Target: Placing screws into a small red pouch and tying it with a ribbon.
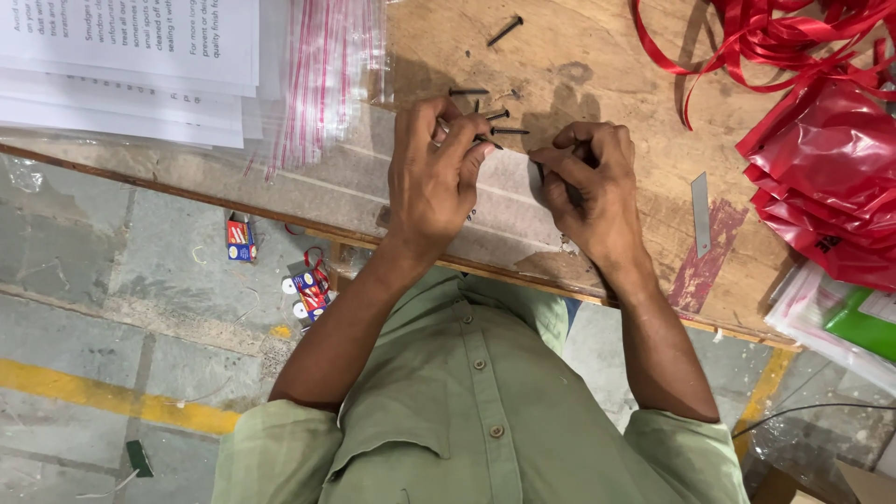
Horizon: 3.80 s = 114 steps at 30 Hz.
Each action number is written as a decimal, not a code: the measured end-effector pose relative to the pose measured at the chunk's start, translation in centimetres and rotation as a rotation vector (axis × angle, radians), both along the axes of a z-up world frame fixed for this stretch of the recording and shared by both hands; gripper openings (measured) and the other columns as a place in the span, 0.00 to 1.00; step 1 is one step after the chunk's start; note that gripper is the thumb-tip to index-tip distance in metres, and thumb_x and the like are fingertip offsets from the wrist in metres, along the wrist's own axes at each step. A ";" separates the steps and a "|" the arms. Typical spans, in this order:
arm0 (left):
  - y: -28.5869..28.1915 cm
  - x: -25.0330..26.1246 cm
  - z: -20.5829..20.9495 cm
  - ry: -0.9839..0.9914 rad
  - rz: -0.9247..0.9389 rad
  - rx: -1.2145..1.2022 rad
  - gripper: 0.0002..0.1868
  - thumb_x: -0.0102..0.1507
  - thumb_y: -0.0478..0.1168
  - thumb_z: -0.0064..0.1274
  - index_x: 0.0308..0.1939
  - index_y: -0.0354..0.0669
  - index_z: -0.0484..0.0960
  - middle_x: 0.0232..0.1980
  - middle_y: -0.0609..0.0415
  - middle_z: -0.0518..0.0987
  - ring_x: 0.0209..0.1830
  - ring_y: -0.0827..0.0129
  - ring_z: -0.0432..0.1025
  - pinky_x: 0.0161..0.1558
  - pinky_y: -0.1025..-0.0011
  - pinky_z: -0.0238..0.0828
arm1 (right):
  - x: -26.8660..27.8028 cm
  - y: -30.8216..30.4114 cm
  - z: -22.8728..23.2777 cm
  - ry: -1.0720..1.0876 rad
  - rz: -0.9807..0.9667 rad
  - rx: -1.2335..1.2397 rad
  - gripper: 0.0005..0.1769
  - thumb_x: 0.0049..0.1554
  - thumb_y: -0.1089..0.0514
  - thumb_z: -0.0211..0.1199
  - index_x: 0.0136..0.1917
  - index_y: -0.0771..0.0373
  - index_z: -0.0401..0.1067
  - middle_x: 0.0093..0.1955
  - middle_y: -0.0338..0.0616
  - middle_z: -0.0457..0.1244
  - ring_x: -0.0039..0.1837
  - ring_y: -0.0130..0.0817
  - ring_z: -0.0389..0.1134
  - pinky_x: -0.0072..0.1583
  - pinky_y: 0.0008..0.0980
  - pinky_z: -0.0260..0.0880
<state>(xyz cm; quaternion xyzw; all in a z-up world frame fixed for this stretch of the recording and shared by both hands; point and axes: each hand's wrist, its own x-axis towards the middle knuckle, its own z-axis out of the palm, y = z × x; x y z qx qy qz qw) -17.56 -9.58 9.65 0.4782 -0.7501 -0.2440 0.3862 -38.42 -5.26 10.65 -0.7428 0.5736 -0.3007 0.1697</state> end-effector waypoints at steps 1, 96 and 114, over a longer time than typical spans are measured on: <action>0.0 0.0 0.0 0.014 0.001 0.014 0.11 0.66 0.35 0.62 0.53 0.41 0.83 0.54 0.49 0.70 0.51 0.56 0.66 0.51 0.60 0.68 | -0.1 0.2 -0.4 -0.026 -0.026 0.016 0.17 0.52 0.72 0.66 0.56 0.65 0.80 0.56 0.49 0.63 0.59 0.45 0.62 0.61 0.43 0.65; 3.9 0.2 -1.1 0.050 -0.219 0.058 0.28 0.63 0.34 0.65 0.67 0.43 0.73 0.44 0.58 0.82 0.46 0.64 0.76 0.52 0.64 0.73 | 0.5 1.9 1.4 -0.046 0.036 0.173 0.19 0.53 0.73 0.69 0.58 0.66 0.78 0.56 0.48 0.64 0.58 0.46 0.66 0.56 0.39 0.70; 2.2 5.8 0.3 -0.142 -0.067 0.005 0.25 0.51 0.18 0.54 0.50 0.41 0.84 0.54 0.51 0.76 0.53 0.56 0.71 0.51 0.65 0.75 | 1.1 2.7 0.8 -0.115 -0.043 0.176 0.13 0.58 0.65 0.73 0.56 0.66 0.78 0.53 0.48 0.62 0.58 0.45 0.63 0.58 0.41 0.66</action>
